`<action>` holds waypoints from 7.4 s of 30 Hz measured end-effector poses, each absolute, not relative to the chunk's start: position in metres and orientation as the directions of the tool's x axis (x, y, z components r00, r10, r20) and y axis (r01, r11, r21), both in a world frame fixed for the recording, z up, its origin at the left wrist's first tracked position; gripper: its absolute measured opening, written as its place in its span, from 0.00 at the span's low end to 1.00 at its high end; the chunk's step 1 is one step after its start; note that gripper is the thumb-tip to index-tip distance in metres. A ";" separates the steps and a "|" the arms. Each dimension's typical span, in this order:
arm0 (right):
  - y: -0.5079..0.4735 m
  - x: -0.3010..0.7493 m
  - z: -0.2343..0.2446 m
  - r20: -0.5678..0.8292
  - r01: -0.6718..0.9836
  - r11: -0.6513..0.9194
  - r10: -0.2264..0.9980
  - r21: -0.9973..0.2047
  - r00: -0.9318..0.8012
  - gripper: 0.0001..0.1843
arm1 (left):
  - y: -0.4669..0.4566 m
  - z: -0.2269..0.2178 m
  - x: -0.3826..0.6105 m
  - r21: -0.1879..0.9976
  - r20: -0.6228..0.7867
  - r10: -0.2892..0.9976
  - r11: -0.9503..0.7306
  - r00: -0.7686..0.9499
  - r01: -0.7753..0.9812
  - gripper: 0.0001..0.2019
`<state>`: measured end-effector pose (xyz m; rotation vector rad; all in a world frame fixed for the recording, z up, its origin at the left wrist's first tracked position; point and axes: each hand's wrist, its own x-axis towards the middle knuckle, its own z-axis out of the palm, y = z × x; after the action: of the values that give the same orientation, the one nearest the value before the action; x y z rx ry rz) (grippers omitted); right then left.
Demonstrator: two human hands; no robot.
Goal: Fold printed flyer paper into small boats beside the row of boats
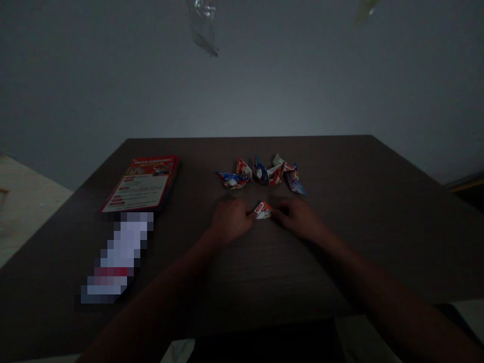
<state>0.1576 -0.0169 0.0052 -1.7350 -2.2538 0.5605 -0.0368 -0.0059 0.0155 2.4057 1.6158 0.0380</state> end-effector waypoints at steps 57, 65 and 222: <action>-0.016 0.151 0.007 -0.086 0.923 0.081 0.989 -0.376 -0.122 0.16 | 0.009 0.017 -0.021 0.163 -0.232 0.955 -0.149 0.185 0.975 0.38; -0.019 0.153 0.009 -0.084 0.912 0.098 0.986 -0.398 -0.143 0.19 | 0.007 0.020 -0.022 0.146 -0.233 0.955 -0.149 0.180 0.978 0.36; -0.031 0.173 0.011 0.590 0.539 0.694 0.708 -0.478 -0.388 0.07 | -0.005 0.000 -0.029 0.986 0.166 0.947 -0.166 0.276 -0.026 0.15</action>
<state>0.1734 -0.0314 0.0109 -0.9517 -2.0864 0.2632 -0.0295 -0.0051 0.0000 1.4486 0.9120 1.1166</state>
